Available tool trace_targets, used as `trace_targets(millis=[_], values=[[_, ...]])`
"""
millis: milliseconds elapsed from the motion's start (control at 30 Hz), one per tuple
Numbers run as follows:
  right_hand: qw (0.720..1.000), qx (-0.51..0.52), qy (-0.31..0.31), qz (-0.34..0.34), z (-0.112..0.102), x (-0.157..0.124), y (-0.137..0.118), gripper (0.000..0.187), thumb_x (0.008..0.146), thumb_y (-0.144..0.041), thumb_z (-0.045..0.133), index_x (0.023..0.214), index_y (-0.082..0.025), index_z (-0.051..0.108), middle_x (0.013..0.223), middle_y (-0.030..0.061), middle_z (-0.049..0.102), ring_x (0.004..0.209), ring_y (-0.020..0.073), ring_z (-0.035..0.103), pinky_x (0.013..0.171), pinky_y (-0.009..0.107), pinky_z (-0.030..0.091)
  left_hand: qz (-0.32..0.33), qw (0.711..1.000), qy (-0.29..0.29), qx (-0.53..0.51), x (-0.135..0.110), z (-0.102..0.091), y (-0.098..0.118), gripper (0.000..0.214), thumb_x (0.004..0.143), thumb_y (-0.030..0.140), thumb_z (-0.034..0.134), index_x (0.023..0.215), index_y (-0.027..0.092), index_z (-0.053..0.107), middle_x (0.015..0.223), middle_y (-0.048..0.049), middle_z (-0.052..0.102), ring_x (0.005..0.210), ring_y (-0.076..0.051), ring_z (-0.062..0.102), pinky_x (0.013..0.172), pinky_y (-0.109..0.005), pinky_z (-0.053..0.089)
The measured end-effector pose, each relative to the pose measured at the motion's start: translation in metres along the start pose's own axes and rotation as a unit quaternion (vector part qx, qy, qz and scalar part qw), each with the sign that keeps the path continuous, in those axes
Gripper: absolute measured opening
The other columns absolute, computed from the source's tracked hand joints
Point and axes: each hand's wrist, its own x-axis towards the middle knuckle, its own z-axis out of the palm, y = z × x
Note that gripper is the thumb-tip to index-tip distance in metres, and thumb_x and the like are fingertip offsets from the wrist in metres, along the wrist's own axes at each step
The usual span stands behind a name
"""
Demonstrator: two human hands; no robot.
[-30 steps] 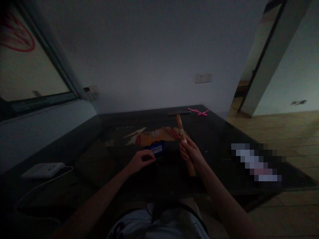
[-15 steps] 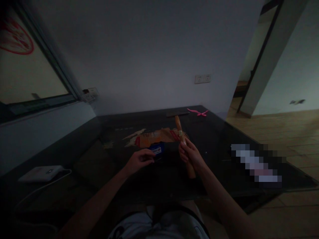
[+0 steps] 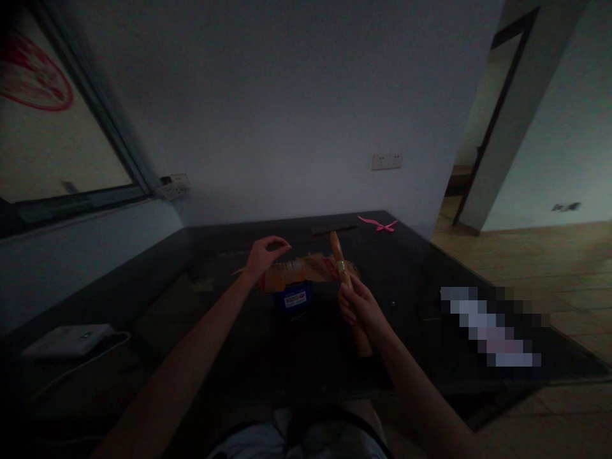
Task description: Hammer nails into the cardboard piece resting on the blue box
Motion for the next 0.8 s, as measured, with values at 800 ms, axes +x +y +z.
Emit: trace_targets(millis=[800], values=[[0.985, -0.167, 0.032, -0.008, 0.015, 0.006, -0.005, 0.041, 0.079, -0.038, 0.057, 0.115, -0.022, 0.046, 0.054, -0.0091, 0.043, 0.032, 0.0045, 0.036, 0.028, 0.016, 0.033, -0.044, 0.996, -0.079, -0.015, -0.008, 0.020, -0.024, 0.015, 0.068, 0.026, 0.064, 0.076, 0.013, 0.066, 0.076, -0.0050, 0.067, 0.072, -0.015, 0.062, 0.069, -0.025, 0.049]])
